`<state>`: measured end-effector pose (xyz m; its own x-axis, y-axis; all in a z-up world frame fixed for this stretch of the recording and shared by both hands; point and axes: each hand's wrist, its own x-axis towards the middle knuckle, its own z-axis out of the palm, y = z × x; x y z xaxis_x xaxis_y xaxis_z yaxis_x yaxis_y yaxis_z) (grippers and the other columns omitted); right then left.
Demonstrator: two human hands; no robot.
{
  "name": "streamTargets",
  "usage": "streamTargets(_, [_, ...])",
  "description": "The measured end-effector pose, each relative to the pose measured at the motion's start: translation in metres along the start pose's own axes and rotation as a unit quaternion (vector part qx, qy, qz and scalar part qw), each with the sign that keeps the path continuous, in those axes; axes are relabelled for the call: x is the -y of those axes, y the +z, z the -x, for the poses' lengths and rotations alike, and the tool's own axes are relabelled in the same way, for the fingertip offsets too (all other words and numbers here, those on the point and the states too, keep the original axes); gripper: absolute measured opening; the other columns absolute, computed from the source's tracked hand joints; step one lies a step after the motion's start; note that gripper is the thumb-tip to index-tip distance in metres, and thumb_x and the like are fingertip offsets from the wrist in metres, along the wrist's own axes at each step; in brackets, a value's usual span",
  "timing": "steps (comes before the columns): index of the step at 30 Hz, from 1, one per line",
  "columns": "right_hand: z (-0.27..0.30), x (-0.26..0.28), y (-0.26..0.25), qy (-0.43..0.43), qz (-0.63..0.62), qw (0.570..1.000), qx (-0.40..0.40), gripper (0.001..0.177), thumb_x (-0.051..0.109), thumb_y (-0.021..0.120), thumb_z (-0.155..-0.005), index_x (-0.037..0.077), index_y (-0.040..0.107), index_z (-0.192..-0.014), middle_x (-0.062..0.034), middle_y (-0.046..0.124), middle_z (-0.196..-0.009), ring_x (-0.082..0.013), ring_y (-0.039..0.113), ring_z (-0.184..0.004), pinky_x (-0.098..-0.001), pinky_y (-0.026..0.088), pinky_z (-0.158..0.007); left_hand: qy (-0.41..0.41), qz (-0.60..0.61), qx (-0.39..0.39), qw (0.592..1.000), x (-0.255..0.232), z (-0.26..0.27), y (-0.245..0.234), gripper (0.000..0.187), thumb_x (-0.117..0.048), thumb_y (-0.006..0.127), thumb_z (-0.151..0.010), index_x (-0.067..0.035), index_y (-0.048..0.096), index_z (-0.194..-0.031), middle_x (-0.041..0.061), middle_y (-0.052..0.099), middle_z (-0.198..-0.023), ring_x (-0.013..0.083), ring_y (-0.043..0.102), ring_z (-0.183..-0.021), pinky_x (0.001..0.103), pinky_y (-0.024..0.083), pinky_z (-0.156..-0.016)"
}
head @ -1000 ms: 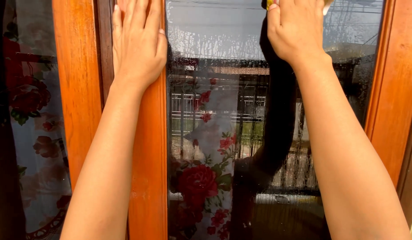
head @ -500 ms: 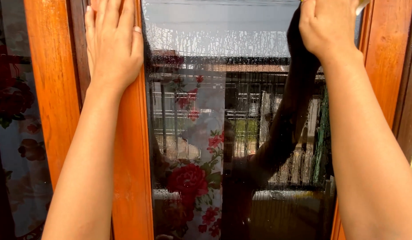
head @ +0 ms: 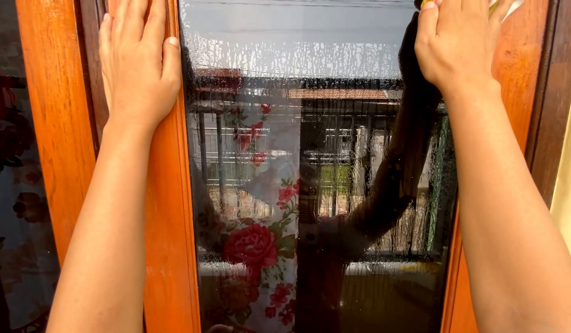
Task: Wiping a glass window pane with a yellow cleaning cloth.
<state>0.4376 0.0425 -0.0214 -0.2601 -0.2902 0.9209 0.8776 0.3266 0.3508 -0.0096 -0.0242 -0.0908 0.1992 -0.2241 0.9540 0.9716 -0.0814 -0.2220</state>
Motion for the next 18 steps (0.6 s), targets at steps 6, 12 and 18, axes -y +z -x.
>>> streamTargets(6, [0.021, 0.013, -0.008, 0.010, -0.043, 0.999, -0.016, 0.037, 0.013, 0.041, -0.105, -0.007, 0.048, -0.135, -0.0331, 0.047, -0.138, -0.0545, 0.037, -0.134, -0.0757, 0.006, -0.108, -0.011, 0.001, 0.010, 1.000, -0.004, 0.003, -0.004, 0.048, -0.012, 0.051, -0.113, -0.001, 0.044, -0.159, 0.017, 0.039, -0.167, 0.0341, 0.032, -0.156, 0.055, 0.019, -0.127])
streamTargets(12, [0.034, 0.023, -0.015, 0.030, -0.038, 0.999, -0.001, 0.055, 0.016, 0.043, -0.106, -0.007, 0.036, -0.155, -0.0372, 0.033, -0.154, -0.0545, 0.025, -0.145, -0.0735, 0.006, -0.112, -0.003, -0.007, 0.007, 1.000, -0.003, 0.011, -0.005, 0.048, -0.012, 0.051, -0.113, 0.001, 0.044, -0.159, 0.018, 0.039, -0.169, 0.0362, 0.031, -0.157, 0.057, 0.020, -0.128])
streamTargets(18, [0.057, 0.027, -0.019, 0.088, 0.003, 0.993, 0.075, 0.063, 0.023, 0.045, -0.113, -0.004, 0.025, -0.166, -0.0337, 0.024, -0.168, -0.0474, 0.019, -0.158, -0.0648, 0.006, -0.126, -0.002, 0.002, 0.011, 1.000, -0.005, 0.017, -0.009, 0.048, -0.013, 0.051, -0.114, 0.001, 0.043, -0.159, 0.019, 0.038, -0.169, 0.0393, 0.029, -0.157, 0.057, 0.020, -0.127])
